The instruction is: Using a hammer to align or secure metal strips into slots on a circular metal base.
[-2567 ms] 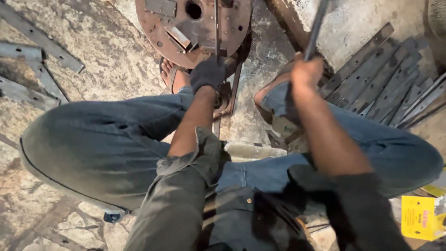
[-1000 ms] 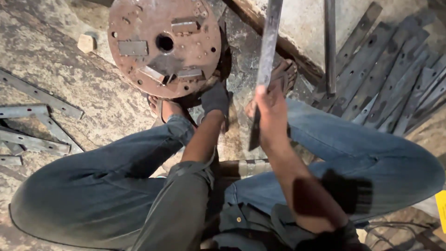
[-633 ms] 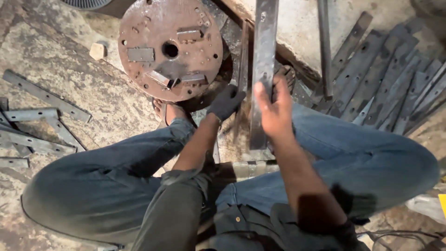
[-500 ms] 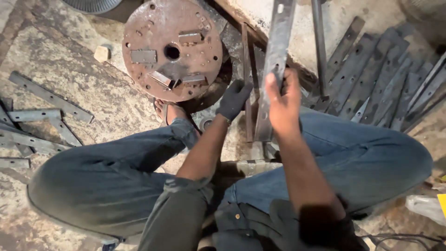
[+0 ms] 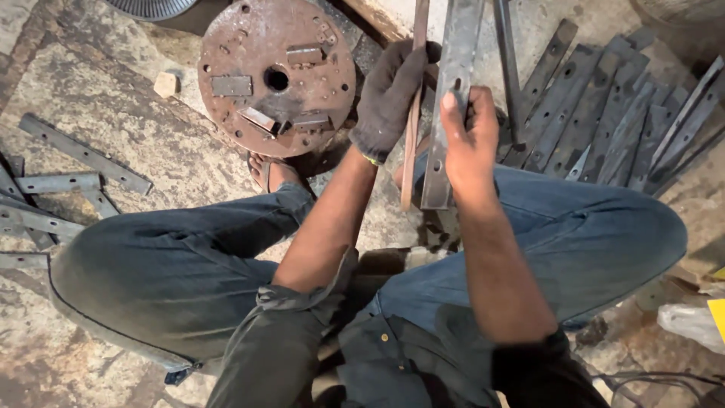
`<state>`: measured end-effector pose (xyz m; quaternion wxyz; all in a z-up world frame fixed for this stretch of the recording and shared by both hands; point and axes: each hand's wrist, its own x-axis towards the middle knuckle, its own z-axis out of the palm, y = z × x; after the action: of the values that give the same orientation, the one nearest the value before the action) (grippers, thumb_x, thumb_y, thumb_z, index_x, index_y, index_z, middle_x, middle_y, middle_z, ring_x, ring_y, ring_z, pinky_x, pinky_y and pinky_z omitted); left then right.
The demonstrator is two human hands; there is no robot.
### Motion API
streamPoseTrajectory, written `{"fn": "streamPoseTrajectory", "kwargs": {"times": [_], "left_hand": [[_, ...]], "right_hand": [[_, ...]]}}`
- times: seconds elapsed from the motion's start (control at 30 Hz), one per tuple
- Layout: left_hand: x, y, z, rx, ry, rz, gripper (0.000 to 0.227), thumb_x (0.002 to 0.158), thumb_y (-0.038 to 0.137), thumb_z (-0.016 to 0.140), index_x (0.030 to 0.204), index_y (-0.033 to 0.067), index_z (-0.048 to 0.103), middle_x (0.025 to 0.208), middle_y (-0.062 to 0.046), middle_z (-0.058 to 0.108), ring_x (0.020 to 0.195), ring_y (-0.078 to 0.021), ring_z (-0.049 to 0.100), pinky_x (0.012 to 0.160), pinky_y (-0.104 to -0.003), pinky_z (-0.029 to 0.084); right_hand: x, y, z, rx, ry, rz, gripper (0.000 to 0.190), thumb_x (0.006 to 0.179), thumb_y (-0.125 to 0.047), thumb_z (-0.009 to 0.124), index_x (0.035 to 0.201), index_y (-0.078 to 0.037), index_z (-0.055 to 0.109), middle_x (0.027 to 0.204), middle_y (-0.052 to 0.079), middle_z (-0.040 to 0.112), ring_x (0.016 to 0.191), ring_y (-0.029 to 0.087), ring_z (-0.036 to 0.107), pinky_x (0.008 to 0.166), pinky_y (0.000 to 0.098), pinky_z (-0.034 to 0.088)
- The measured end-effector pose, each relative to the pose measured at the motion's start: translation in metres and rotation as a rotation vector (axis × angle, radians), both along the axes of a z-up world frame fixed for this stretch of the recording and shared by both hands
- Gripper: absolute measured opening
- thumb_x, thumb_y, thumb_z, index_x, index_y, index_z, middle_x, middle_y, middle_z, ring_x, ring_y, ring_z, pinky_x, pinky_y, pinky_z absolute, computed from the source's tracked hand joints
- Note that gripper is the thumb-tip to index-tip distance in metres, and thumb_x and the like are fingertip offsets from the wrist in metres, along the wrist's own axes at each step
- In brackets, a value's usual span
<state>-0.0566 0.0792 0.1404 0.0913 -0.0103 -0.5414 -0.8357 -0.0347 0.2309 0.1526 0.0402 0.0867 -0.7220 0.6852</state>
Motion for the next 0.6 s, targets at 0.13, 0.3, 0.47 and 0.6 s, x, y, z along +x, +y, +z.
{"fn": "streamPoseTrajectory", "kwargs": {"times": [0.13,0.3,0.47,0.6], "left_hand": [[0.001,0.005,0.014,-0.135,0.018,0.054,0.031,0.112,0.027,0.057,0.116,-0.0009,0.068,0.093,-0.002,0.065,0.088,-0.0078,0.057,0.08,-0.028,0.051],[0.006,0.01,0.022,-0.132,0.069,0.042,0.032,0.111,0.028,0.058,0.121,-0.0013,0.067,0.1,-0.004,0.068,0.095,-0.0094,0.06,0.087,-0.03,0.053],[0.004,0.012,0.012,-0.157,0.041,0.034,0.036,0.109,0.031,0.059,0.125,-0.0013,0.066,0.104,-0.007,0.072,0.098,-0.0105,0.063,0.09,-0.03,0.055],[0.003,0.014,0.006,-0.221,0.045,0.078,0.037,0.108,0.029,0.062,0.129,-0.0014,0.065,0.112,-0.01,0.074,0.102,-0.013,0.068,0.092,-0.031,0.056]], "right_hand": [[0.002,-0.003,0.01,0.021,0.006,-0.009,0.017,0.111,-0.018,0.064,0.109,-0.004,0.055,0.095,-0.002,0.054,0.087,0.006,0.046,0.08,0.0257,0.041],[0.001,-0.001,0.0,0.036,0.036,-0.035,0.017,0.111,-0.018,0.064,0.109,-0.004,0.055,0.095,-0.002,0.054,0.087,0.006,0.046,0.08,0.0257,0.042],[0.0,-0.003,0.0,-0.011,0.019,-0.032,0.015,0.112,-0.016,0.063,0.111,-0.004,0.054,0.096,-0.002,0.054,0.088,0.006,0.046,0.081,0.0257,0.042],[-0.002,-0.002,-0.001,-0.022,0.015,-0.028,0.015,0.112,-0.016,0.063,0.111,-0.004,0.054,0.096,-0.002,0.054,0.088,0.006,0.046,0.081,0.0256,0.042]]}}
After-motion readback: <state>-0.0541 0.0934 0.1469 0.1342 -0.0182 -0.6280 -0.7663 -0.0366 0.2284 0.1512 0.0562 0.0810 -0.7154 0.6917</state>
